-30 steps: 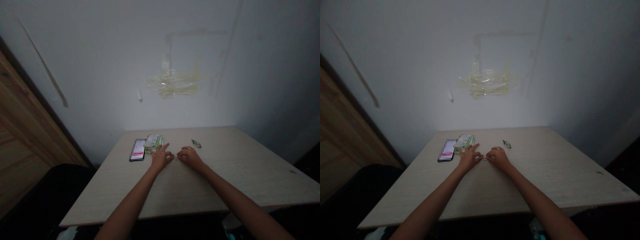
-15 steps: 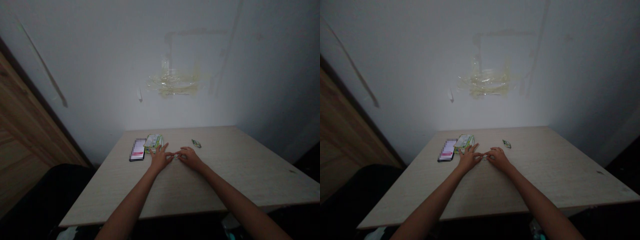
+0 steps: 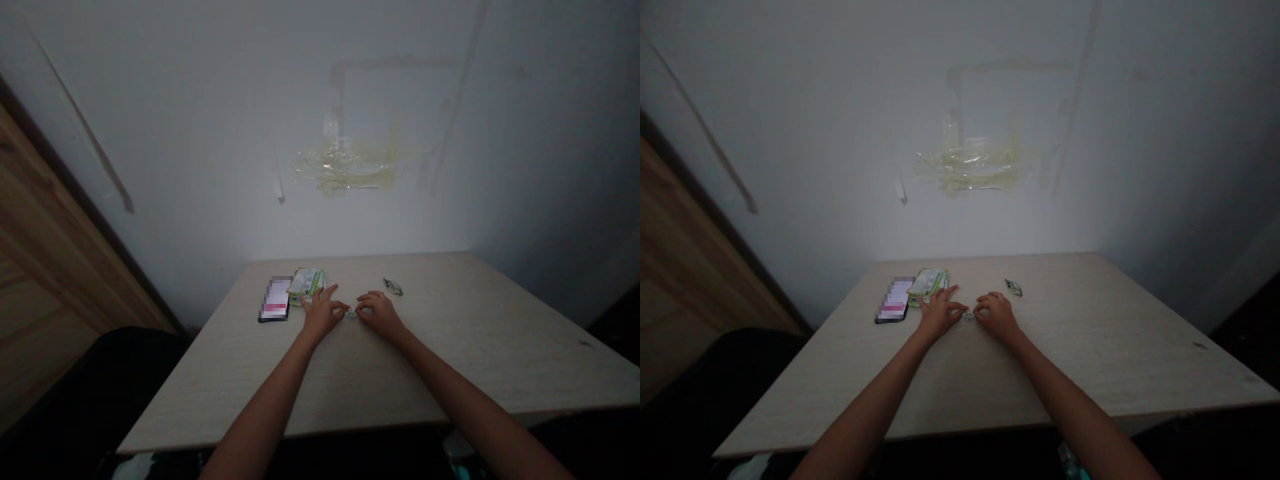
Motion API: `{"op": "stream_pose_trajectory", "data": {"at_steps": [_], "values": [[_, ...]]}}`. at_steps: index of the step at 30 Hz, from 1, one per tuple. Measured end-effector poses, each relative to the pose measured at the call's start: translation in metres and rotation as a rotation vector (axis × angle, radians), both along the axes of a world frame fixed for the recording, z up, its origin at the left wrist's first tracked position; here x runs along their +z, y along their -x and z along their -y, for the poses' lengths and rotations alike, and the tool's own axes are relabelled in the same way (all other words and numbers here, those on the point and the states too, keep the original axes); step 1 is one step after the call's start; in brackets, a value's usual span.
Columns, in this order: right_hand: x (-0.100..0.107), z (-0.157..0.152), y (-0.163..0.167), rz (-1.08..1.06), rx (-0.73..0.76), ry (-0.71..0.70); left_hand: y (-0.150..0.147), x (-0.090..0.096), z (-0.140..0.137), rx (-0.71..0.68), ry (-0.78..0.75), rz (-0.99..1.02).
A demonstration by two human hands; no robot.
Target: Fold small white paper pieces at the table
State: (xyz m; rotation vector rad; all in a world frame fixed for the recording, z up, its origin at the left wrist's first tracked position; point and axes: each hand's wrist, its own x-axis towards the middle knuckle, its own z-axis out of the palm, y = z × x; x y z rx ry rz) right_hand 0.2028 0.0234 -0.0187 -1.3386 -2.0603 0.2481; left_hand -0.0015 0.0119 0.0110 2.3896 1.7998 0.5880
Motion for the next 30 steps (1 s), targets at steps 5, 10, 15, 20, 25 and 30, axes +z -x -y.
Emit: {"op": "stream_pose_trajectory", "data": {"at_steps": [5,10,15,20,25,30], "values": [[0.002,0.005,0.003,0.037,-0.025,-0.005,-0.001,0.003,0.001,0.000,-0.002,-0.041],[0.004,0.008,0.004,0.039,-0.029,-0.010,0.000,0.002,0.000,-0.009,-0.014,-0.033],[0.006,0.009,0.004,0.043,-0.023,-0.025,0.001,0.000,0.001,-0.009,-0.012,-0.022],[0.006,0.009,0.003,0.048,-0.008,-0.024,0.002,0.002,0.001,-0.008,0.003,-0.045],[0.007,0.009,0.003,0.047,-0.007,-0.014,0.004,0.001,0.002,-0.022,0.001,-0.056],[0.008,0.011,0.004,0.039,-0.009,0.000,0.004,0.001,0.002,-0.027,0.016,-0.069]]}}
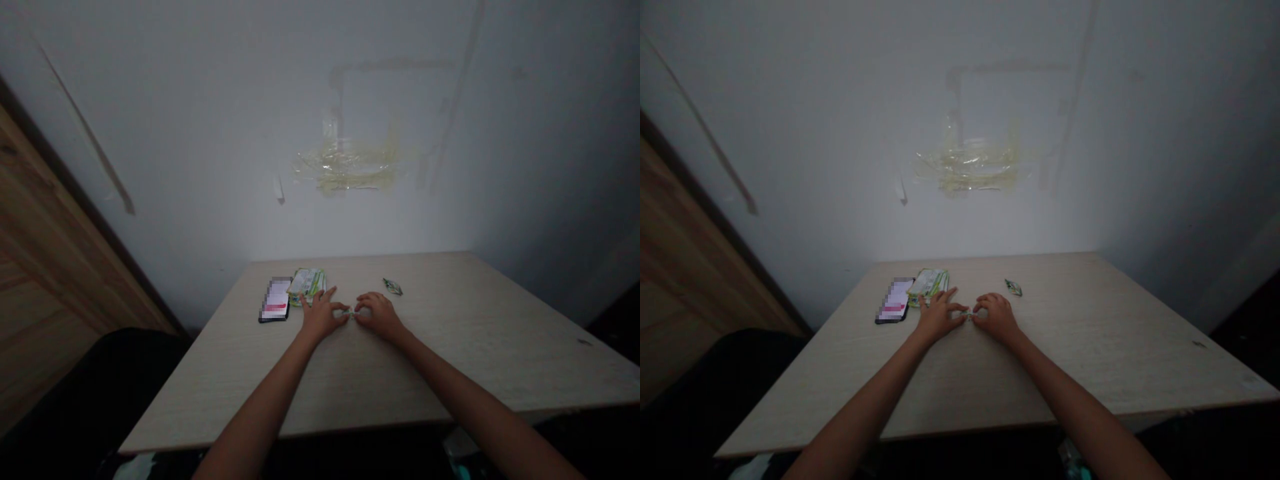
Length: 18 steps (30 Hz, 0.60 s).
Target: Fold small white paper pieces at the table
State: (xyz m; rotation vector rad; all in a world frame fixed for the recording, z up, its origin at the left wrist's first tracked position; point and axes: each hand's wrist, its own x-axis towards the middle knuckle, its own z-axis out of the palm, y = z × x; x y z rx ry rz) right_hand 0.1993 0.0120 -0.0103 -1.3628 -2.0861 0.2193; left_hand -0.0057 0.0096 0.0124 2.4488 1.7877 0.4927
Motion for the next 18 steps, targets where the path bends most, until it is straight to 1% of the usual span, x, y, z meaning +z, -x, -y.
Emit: {"op": "stream_pose_trajectory", "data": {"at_steps": [8,14,18], "values": [[0.0008,0.0018,0.0011,-0.012,-0.019,0.018,0.0008,0.0011,0.0013,-0.011,0.013,0.003],[0.0007,0.0005,0.0000,-0.008,-0.004,0.046,0.0011,0.0007,0.0015,-0.006,0.071,0.014],[0.0010,0.0009,0.0008,-0.004,-0.010,0.051,0.0012,0.0008,0.0013,-0.010,0.074,0.017]]}}
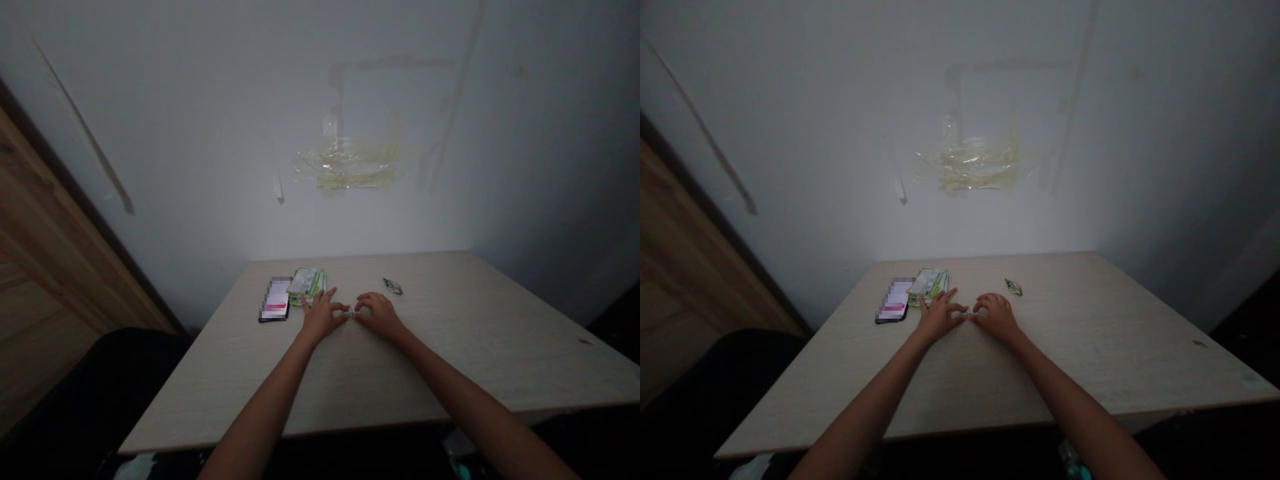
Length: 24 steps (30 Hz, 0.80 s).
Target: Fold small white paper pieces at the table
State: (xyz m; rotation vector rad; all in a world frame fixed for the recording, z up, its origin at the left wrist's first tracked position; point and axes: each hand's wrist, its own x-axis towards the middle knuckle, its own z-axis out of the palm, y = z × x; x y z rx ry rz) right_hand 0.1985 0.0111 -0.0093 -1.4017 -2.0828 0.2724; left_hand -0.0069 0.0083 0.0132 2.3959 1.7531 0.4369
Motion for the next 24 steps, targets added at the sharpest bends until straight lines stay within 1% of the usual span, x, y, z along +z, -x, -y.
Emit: {"op": "stream_pose_trajectory", "data": {"at_steps": [9,15,18,24], "values": [[0.0029,-0.0051,0.0032,0.010,-0.025,0.043,-0.0008,-0.0016,-0.0019,0.013,-0.015,-0.008],[0.0033,-0.0064,0.0059,0.009,-0.032,0.043,-0.0007,-0.0043,-0.0033,0.020,-0.008,0.028],[0.0037,-0.0024,0.0062,-0.002,-0.034,0.020,-0.0014,-0.0047,-0.0038,0.034,-0.005,0.040],[-0.0024,-0.0003,0.0013,-0.041,0.003,-0.064,-0.0075,-0.0042,0.0007,0.068,-0.071,0.034]]}}
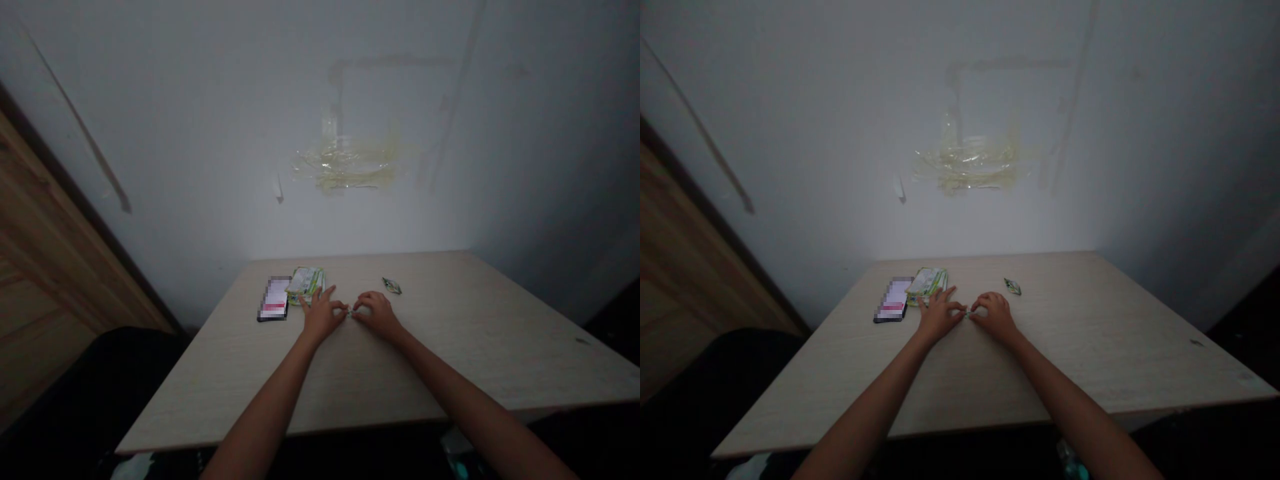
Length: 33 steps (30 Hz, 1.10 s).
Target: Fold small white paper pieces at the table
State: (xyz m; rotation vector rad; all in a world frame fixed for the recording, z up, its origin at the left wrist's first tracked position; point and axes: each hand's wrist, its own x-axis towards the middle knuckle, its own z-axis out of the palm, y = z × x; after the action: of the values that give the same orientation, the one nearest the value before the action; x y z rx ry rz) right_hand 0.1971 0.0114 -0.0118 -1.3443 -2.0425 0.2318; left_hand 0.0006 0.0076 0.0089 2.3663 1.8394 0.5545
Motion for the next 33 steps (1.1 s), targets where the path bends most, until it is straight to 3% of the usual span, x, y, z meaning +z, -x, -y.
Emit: {"op": "stream_pose_trajectory", "data": {"at_steps": [6,19,33], "values": [[-0.007,-0.005,-0.005,-0.023,0.095,-0.083,-0.002,-0.001,0.003,0.020,-0.049,0.009],[0.001,0.001,-0.007,0.096,0.212,-0.126,-0.002,-0.001,0.002,0.030,-0.005,0.038],[0.007,0.004,-0.003,0.187,0.156,-0.091,-0.002,-0.002,0.001,0.040,0.001,0.060]]}}
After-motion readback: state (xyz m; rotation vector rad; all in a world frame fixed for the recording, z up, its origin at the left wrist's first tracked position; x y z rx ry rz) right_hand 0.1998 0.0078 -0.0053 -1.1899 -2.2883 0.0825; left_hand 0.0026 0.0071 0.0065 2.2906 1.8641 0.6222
